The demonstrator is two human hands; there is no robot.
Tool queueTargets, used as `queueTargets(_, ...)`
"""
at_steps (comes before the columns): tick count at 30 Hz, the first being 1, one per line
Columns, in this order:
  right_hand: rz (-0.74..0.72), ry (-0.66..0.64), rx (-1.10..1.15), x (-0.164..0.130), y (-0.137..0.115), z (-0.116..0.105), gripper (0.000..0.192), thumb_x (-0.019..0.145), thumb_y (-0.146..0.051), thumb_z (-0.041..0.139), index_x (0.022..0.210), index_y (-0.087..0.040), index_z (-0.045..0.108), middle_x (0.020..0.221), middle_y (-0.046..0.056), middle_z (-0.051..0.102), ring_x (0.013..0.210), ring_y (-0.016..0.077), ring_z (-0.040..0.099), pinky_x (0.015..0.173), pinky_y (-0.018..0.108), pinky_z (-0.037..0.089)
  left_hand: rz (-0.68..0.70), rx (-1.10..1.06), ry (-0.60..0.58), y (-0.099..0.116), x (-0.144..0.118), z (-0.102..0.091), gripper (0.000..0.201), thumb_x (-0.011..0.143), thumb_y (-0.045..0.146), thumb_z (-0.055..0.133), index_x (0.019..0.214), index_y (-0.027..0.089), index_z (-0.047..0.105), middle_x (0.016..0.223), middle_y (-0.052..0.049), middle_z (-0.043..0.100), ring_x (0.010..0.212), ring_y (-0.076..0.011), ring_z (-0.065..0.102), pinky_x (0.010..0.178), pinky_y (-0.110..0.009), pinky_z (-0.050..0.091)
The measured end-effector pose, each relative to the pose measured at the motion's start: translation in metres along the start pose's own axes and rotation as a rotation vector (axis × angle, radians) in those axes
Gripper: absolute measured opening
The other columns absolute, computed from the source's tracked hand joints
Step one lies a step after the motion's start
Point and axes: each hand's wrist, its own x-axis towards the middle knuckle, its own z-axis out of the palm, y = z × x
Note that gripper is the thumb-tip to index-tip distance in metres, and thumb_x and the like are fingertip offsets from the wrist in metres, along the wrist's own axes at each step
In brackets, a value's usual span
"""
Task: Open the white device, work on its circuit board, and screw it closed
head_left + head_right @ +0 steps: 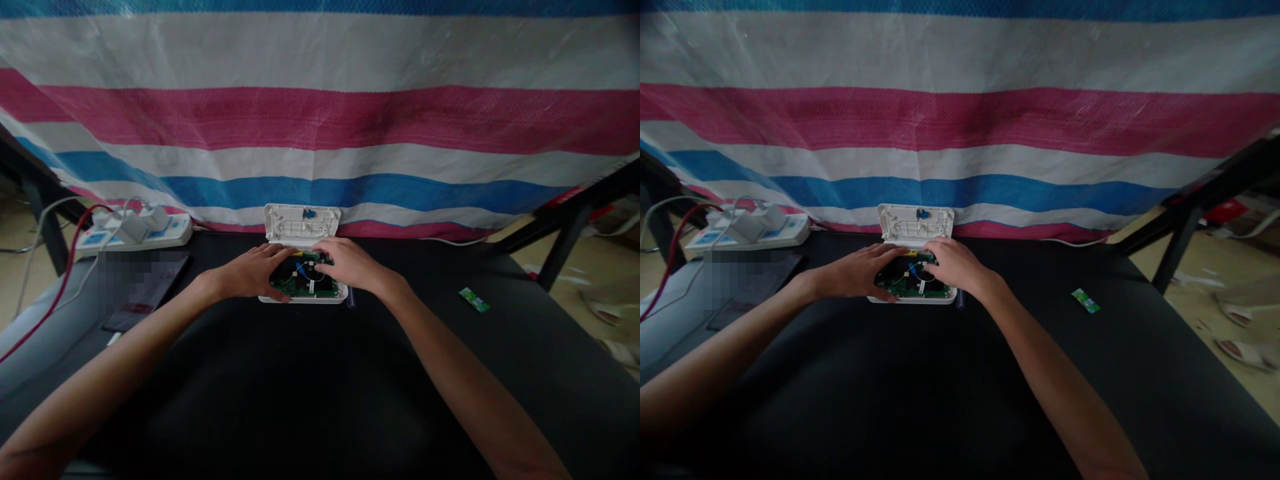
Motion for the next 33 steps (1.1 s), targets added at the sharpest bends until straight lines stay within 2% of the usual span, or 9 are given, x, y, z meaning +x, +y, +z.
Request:
queueTargets(6, -0.047, -0.148, 0.053, -0.003, -0.001, 0.011, 0.059, 0.073, -0.027, 0.080, 0.128, -0.012, 0.062, 0.132, 0.017, 0.062, 0.124, 0.0314, 0.056, 0.108, 0.046, 0.042, 0.007, 0.024, 0.007, 0.000, 0.002, -0.001, 0.101, 0.071, 0.064, 0.074, 0.150, 0.022, 0.028, 0.150, -0.016, 0.041, 0.137, -0.0341, 0.041, 0.112, -0.042, 0.032)
queueTargets(12, -0.092, -0.149, 0.046, -0.002, 0.002, 0.018, 0.075, 0.068, -0.030, 0.083, 0.136, -0.016, 0.055, 0.138, 0.014, 0.058, 0.128, 0.0321, 0.051, 0.110, 0.047, 0.040, -0.002, 0.033, -0.006, -0.001, 0.003, -0.001, 0.100, 0.071, 0.064, 0.073, 0.150, 0.020, 0.029, 0.150, -0.016, 0.042, 0.136, -0.0348, 0.042, 0.111, -0.043, 0.034)
queueTargets(16, -0.094, -0.167, 0.034, -0.002, 0.003, 0.019, 0.073, 0.070, -0.028, 0.082, 0.136, -0.014, 0.055, 0.136, 0.015, 0.059, 0.127, 0.0314, 0.053, 0.109, 0.045, 0.041, 0.002, 0.034, 0.002, -0.004, 0.004, 0.001, 0.100, 0.070, 0.065, 0.073, 0.149, 0.021, 0.031, 0.148, -0.015, 0.045, 0.135, -0.0351, 0.045, 0.110, -0.044, 0.035)
queueTargets(20, -0.089, -0.150, 0.052, -0.002, 0.005, 0.021, 0.069, 0.071, -0.030, 0.081, 0.134, -0.019, 0.057, 0.134, 0.012, 0.061, 0.125, 0.0307, 0.054, 0.106, 0.044, 0.043, -0.002, 0.049, -0.007, -0.004, 0.004, 0.000, 0.100, 0.070, 0.065, 0.073, 0.149, 0.020, 0.032, 0.149, -0.015, 0.044, 0.136, -0.0350, 0.043, 0.112, -0.043, 0.033)
queueTargets(25, -0.082, -0.184, 0.044, -0.003, 0.006, 0.019, 0.058, 0.073, -0.031, 0.077, 0.127, -0.018, 0.059, 0.123, 0.011, 0.065, 0.115, 0.0290, 0.059, 0.097, 0.039, 0.046, 0.006, 0.041, -0.024, -0.003, 0.005, -0.001, 0.101, 0.069, 0.066, 0.073, 0.149, 0.019, 0.032, 0.149, -0.016, 0.044, 0.136, -0.0349, 0.043, 0.113, -0.043, 0.032)
queueTargets(33, -0.060, -0.173, 0.030, -0.005, 0.002, 0.014, 0.049, 0.073, -0.031, 0.074, 0.118, -0.020, 0.059, 0.112, 0.010, 0.065, 0.104, 0.0278, 0.062, 0.087, 0.038, 0.049, 0.017, 0.019, -0.004, -0.002, 0.003, -0.001, 0.098, 0.071, 0.062, 0.075, 0.149, 0.021, 0.033, 0.149, -0.015, 0.044, 0.136, -0.0339, 0.043, 0.112, -0.042, 0.033)
